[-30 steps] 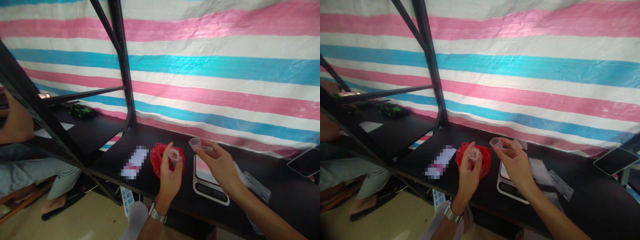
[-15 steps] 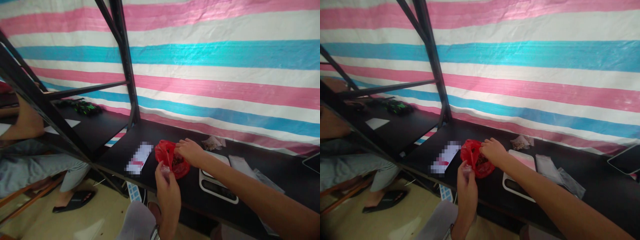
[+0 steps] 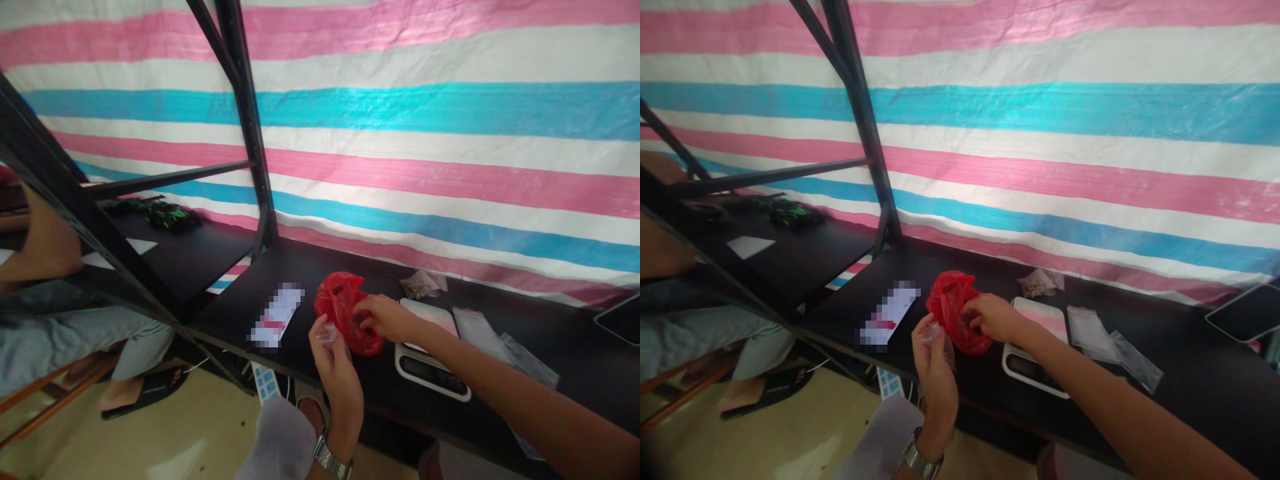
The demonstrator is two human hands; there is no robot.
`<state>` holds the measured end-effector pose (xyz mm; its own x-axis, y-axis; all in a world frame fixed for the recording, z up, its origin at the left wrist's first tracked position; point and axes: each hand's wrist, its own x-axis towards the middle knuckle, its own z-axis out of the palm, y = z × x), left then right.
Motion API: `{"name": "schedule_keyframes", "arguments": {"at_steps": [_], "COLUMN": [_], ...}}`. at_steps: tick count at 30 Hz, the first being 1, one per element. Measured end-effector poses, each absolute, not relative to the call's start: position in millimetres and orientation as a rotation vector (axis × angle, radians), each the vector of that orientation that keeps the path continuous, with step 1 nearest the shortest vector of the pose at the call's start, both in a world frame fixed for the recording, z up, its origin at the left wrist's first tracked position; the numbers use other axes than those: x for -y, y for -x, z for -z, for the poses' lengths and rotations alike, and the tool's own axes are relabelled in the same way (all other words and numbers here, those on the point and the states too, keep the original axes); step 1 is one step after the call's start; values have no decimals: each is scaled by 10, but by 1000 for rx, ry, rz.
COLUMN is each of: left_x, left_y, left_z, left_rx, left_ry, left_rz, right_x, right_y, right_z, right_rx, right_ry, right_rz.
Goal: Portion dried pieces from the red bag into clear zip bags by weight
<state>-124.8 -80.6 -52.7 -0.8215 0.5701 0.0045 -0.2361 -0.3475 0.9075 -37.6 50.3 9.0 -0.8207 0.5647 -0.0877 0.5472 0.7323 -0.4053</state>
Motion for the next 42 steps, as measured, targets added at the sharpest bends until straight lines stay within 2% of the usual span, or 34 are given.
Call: {"name": "schedule_keyframes", "arguments": {"at_steps": [8,13,18,22,29,42], "left_x": [724,743,877,937,799,640], "left_y": [1445,1541,1560,1491,1233,897], "left_z": [573,538,389,365,413,448], "left_rx": [-1088,-1201,-1665,-1742,-1690,-1442], "left_ry": [-242,-387,-1001,-1442,-1640,-1720], "left_rz": [-2173,-2158,-2081,-1929,-1794,-1655], "right_x": [-491,-535,-508,-336,64,253], "right_y": [259,182,21,-173,-470,-682], "right_z": [124,99,-151,-439,-807,-884], "right_rx": [2324,2173,2120,2121,2293,2796], "right_ry": [916,906,924,889,973,989], "right_rz": [-1305,-1362,-1275,-1251,-909,-128]}}
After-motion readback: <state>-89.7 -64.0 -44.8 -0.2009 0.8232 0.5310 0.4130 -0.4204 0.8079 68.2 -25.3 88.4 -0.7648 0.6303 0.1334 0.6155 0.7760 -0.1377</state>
